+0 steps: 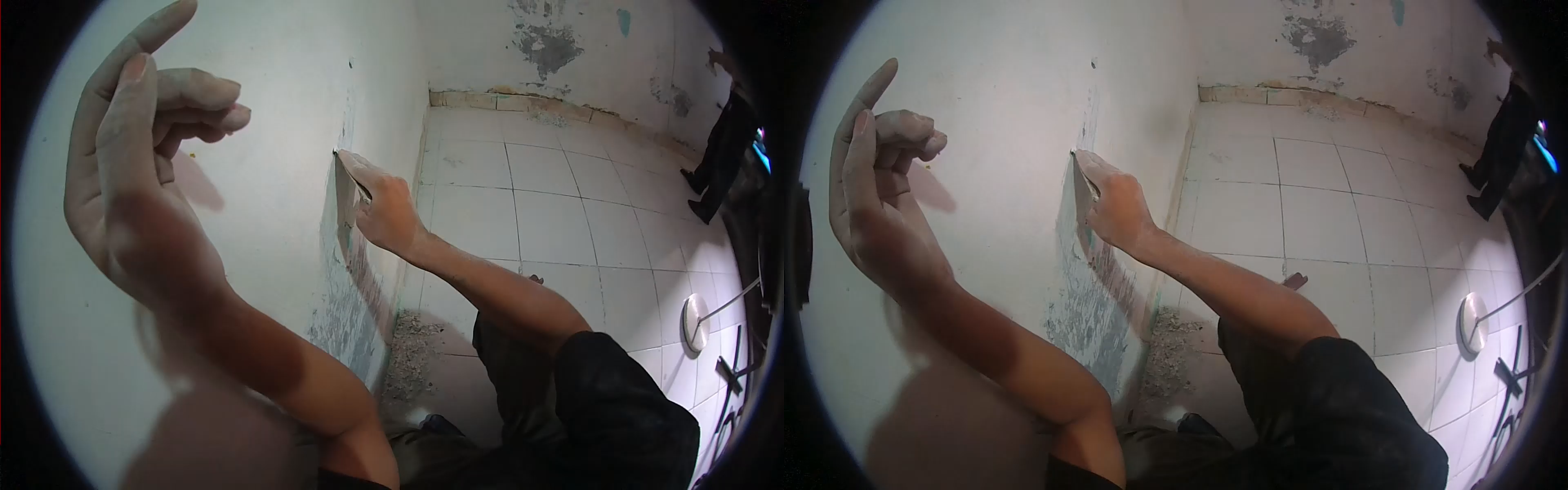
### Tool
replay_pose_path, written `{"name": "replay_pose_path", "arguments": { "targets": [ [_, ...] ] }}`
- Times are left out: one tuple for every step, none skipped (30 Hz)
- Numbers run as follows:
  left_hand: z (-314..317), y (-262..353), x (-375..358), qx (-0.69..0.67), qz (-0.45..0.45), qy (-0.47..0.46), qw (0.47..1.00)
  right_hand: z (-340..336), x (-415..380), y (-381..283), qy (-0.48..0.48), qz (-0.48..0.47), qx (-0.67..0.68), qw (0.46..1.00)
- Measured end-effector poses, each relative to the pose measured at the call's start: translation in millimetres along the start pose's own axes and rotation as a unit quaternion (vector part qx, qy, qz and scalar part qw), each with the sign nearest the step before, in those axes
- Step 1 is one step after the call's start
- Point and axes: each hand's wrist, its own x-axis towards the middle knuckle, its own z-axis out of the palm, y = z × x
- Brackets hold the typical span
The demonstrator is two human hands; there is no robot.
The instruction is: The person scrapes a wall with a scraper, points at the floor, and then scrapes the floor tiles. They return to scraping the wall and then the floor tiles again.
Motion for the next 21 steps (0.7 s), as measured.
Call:
{"name": "replay_pose_path", "arguments": {
  "targets": [
    [1, -1, -1, 0.001, -0.005, 0.001, 1.000, 2, -7, -5, -0.005, 0.002, 0.000, 1.000],
    [2, -2, -1, 0.001, -0.005, 0.004, 1.000, 7, -18, -14, 0.012, -0.001, -0.003, 1.000],
    [2, -3, 0, 0.001, 0.001, 0.008, 1.000, 10, -22, -18, 0.032, -0.009, -0.006, 0.999],
    [1, -5, 0, 0.004, 0.001, 0.005, 1.000, 16, -19, -9, 0.054, -0.025, -0.021, 0.998],
    [-1, -6, -1, 0.017, 0.027, -0.005, 0.999, 14, -9, -4, 0.055, -0.022, -0.017, 0.998],
    [-2, -7, -3, 0.029, 0.054, -0.010, 0.998, 7, 6, 4, 0.025, 0.001, -0.009, 1.000],
    [-2, -6, -4, 0.029, 0.052, -0.009, 0.998, 2, 14, 6, -0.006, 0.024, -0.002, 1.000],
    [-2, -4, -4, 0.036, 0.033, 0.007, 0.999, -1, 14, 2, -0.020, 0.049, 0.021, 0.998],
    [-1, -1, -3, 0.042, 0.010, 0.022, 0.999, -1, 6, -1, -0.022, 0.053, 0.020, 0.998],
    [0, 0, -3, 0.022, 0.000, 0.018, 1.000, 5, -6, -5, 0.002, 0.027, -0.004, 1.000],
    [-1, -1, -1, 0.020, 0.005, 0.013, 1.000, 10, -11, -8, 0.031, -0.006, -0.030, 0.999],
    [-3, -2, -2, 0.025, 0.007, -0.001, 1.000, 14, -12, -6, 0.043, -0.014, -0.040, 0.998],
    [-5, -3, -4, 0.030, 0.002, -0.017, 0.999, 12, -11, -8, 0.045, -0.011, -0.042, 0.998],
    [-8, -6, -4, 0.028, 0.001, -0.017, 0.999, 8, -7, -8, 0.016, 0.006, -0.033, 0.999],
    [-11, -12, -1, 0.014, 0.050, -0.018, 0.998, 2, -1, -8, -0.014, 0.019, -0.027, 0.999],
    [-13, -16, 0, 0.001, 0.093, -0.022, 0.995, -1, -2, -10, -0.018, 0.023, -0.033, 0.999],
    [-13, -19, -1, -0.003, 0.084, -0.026, 0.996, -1, -6, -13, -0.018, 0.045, -0.026, 0.998],
    [-12, -23, 0, -0.025, 0.151, -0.016, 0.988, 0, -6, -16, -0.013, 0.063, -0.020, 0.998],
    [-11, -25, 3, -0.047, 0.224, -0.003, 0.973, 7, -6, -15, -0.008, 0.060, -0.022, 0.998],
    [-4, -4, 2, 0.053, 0.100, 0.047, 0.992, 16, -8, -13, 0.051, 0.016, -0.033, 0.998],
    [-10, -6, 1, 0.053, 0.100, 0.050, 0.992, 22, -12, -9, 0.106, -0.027, -0.045, 0.993]
  ]
}}
